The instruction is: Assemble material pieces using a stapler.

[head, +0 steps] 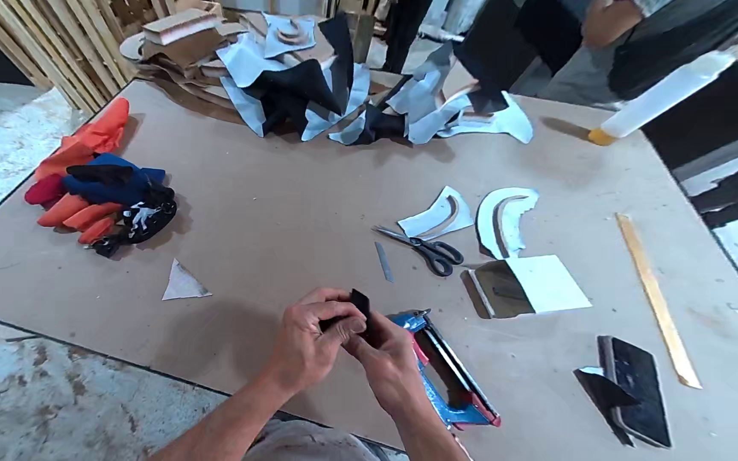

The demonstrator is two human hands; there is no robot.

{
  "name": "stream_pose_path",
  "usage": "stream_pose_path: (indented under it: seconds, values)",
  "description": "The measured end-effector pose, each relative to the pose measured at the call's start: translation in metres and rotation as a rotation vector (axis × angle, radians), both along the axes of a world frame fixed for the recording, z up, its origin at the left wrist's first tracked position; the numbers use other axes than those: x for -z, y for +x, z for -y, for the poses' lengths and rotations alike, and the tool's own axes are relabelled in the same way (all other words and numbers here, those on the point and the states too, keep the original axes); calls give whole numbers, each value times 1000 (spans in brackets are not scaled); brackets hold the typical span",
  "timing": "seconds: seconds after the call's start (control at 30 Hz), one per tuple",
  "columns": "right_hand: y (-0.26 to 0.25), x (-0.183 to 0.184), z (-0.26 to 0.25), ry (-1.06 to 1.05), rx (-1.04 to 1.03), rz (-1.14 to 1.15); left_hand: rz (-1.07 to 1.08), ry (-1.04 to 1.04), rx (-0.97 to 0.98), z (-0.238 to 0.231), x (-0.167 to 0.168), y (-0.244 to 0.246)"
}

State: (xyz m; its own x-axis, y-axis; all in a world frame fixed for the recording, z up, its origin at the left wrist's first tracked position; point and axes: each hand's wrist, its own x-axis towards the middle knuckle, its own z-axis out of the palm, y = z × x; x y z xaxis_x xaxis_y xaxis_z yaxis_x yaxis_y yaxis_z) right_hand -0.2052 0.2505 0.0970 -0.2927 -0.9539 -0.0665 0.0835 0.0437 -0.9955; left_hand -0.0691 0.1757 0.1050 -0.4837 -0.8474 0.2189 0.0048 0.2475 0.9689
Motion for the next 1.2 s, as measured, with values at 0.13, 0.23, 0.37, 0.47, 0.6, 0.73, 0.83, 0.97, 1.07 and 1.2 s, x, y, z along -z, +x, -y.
stream_pose_path:
  seconds: [0.13,0.23,0.37,0.47,0.6,0.73,0.83,0.97,1.07,1.2]
  values:
    - [32,67,24,333,62,216,201,-168,-96,8,91,23]
    - [22,68,13,537,-72,-119,355,-291,-154,4,134,34]
    - [-26,37,-59,478,143,-1015,451,-259,-132,3,131,32]
    - [-57,52,-99,650,187,-1191,507,-264,-117,4,127,32]
    - [-72,62,-97,717,98,-1171,532,-300,-90,7,129,30]
    - [-61,17,-77,775,56,-1105,521,-303,-76,7,131,30]
    - [-40,-20,-63,775,-74,-959,515,-279,-72,7,130,31]
    - [-11,-19,-45,681,-205,-915,536,-264,-46,8,127,30]
    - [-2,-13,-40,643,-213,-963,538,-267,-40,10,127,30]
    - [0,-11,-35,661,-214,-963,510,-283,-25,10,127,32]
